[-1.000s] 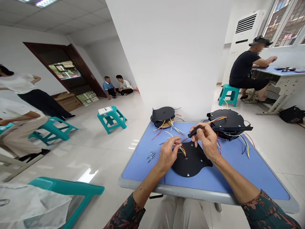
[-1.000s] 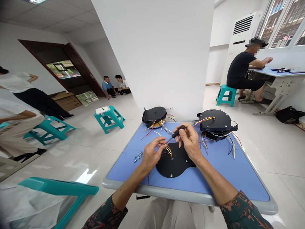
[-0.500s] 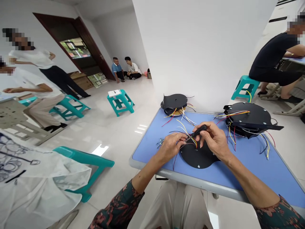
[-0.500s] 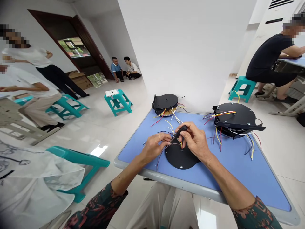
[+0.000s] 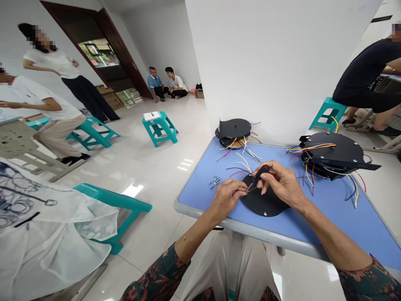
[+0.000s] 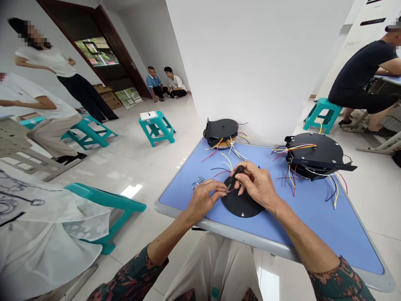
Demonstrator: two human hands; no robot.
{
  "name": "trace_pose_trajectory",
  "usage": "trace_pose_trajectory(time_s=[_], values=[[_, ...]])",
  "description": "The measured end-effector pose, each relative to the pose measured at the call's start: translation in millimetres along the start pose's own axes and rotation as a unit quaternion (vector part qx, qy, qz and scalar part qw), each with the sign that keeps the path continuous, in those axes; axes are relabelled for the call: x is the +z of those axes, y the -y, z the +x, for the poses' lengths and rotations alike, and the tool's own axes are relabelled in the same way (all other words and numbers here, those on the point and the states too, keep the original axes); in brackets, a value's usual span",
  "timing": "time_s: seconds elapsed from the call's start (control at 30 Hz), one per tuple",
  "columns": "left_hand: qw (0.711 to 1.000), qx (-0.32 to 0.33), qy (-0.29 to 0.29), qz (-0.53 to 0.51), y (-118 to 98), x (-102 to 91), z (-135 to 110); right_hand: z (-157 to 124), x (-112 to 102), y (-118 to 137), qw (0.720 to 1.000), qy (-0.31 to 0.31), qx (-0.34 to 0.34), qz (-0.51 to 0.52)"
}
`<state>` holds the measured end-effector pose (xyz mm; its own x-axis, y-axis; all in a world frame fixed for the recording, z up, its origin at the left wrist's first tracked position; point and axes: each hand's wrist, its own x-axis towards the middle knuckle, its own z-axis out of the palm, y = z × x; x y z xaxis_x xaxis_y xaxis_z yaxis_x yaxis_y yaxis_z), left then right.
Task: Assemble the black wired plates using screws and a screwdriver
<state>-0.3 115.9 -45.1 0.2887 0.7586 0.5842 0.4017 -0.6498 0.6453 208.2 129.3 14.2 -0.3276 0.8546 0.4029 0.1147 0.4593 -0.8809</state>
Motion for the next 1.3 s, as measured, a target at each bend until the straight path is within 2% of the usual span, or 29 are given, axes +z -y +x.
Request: trace_pose_trajectory(time_s=[0.4,0.73,1.07,1.3], values=[[1.0,-0.004,0.014,0.015,-0.6,-4.7,-11.5,-4.2,3.3,1.2,0.999,0.015,-0.018,-0.044],[0.997,0.047,-0.013,0.054,-1.6,-5.4,-12.4,-5.8,6.1,0.8,0.999,0.023,-0.026,-0.037],[0.993,0.065,0.012,0.095,-4.9,-6.0,-21.1,-8.3,7.6,3.9,0.993,0.034,-0.067,-0.087],[0.999,0.02,-0.009,0.042,-2.9,-6.3,-17.9,-10.6,15.4,10.4,0.986,0.023,-0.093,-0.133]])
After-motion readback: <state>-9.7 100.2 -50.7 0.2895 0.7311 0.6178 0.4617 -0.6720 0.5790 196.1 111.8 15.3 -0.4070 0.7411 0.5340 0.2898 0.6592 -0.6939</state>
